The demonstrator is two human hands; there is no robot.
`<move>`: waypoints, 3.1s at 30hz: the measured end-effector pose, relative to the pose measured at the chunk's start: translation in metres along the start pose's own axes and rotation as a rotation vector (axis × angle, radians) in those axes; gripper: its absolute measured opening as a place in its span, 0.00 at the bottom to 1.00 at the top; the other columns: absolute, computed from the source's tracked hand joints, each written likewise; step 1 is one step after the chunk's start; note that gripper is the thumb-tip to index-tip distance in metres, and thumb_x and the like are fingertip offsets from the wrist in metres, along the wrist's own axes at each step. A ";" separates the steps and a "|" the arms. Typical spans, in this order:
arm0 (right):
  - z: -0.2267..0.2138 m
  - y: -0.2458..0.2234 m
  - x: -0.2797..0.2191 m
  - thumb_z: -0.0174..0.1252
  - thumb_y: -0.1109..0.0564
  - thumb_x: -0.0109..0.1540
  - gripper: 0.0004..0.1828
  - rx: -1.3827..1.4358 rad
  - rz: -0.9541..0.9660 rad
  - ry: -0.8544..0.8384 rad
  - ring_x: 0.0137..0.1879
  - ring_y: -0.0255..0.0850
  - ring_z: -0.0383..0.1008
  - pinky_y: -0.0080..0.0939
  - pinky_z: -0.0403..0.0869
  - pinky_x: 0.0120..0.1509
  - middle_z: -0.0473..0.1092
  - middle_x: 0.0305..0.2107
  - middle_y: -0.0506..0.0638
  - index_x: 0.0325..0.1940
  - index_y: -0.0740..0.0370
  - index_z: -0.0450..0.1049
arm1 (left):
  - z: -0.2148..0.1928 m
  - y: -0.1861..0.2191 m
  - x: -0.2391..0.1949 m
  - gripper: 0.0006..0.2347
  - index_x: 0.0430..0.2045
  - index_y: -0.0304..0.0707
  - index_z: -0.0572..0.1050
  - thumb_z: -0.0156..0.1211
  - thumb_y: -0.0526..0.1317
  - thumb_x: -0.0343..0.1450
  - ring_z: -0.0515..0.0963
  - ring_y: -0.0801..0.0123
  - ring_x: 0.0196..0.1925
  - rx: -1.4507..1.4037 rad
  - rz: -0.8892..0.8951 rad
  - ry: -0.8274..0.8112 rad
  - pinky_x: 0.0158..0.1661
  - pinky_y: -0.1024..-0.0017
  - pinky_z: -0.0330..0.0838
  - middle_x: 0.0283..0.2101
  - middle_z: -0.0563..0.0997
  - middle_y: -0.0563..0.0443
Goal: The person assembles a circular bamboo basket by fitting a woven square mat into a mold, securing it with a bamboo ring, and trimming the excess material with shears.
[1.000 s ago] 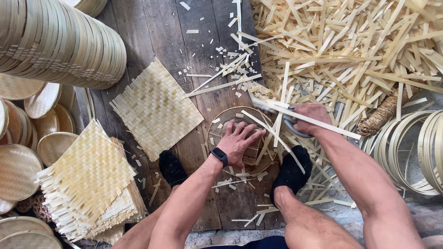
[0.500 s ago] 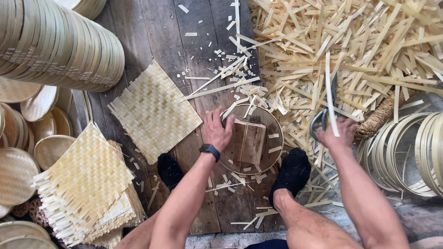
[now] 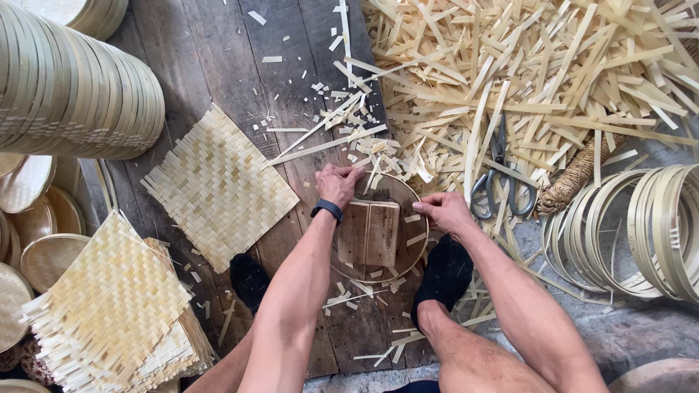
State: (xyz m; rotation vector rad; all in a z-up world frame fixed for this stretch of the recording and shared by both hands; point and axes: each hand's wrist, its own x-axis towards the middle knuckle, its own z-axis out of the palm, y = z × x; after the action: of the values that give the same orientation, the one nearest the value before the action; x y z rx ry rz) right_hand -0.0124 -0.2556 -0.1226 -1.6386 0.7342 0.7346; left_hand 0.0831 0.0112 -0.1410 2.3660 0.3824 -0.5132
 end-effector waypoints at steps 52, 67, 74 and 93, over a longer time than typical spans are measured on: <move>0.015 0.038 -0.053 0.56 0.57 0.67 0.13 0.399 0.014 -0.202 0.37 0.41 0.81 0.40 0.84 0.41 0.79 0.36 0.58 0.42 0.72 0.79 | 0.005 -0.095 -0.184 0.09 0.45 0.35 0.74 0.59 0.37 0.73 0.85 0.62 0.44 -1.433 -0.647 -0.216 0.45 0.61 0.81 0.45 0.83 0.48; 0.012 0.025 -0.056 0.57 0.57 0.66 0.14 0.418 0.054 -0.172 0.36 0.47 0.82 0.47 0.84 0.39 0.78 0.36 0.59 0.45 0.73 0.78 | 0.017 -0.074 -0.197 0.13 0.48 0.35 0.70 0.63 0.30 0.70 0.85 0.56 0.45 -1.385 -0.606 -0.186 0.47 0.56 0.82 0.46 0.82 0.44; 0.009 0.019 -0.059 0.58 0.54 0.66 0.15 0.466 0.047 -0.135 0.33 0.42 0.81 0.45 0.82 0.39 0.79 0.35 0.57 0.45 0.71 0.78 | 0.021 -0.068 -0.202 0.17 0.51 0.39 0.69 0.64 0.31 0.68 0.84 0.56 0.48 -1.429 -0.554 -0.206 0.48 0.53 0.83 0.48 0.81 0.45; -0.101 0.067 0.003 0.81 0.46 0.43 0.41 -0.780 -0.181 0.737 0.51 0.56 0.71 0.58 0.72 0.56 0.68 0.42 0.62 0.50 0.68 0.69 | -0.055 0.050 -0.129 0.58 0.71 0.58 0.50 0.80 0.63 0.45 0.45 0.34 0.75 0.471 0.724 -0.106 0.69 0.39 0.43 0.72 0.44 0.29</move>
State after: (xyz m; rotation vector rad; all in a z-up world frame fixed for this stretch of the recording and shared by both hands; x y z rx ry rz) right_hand -0.0555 -0.3665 -0.1477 -2.7180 0.8358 0.2598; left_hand 0.0039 -0.0053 -0.0161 2.6678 -0.7021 -0.3968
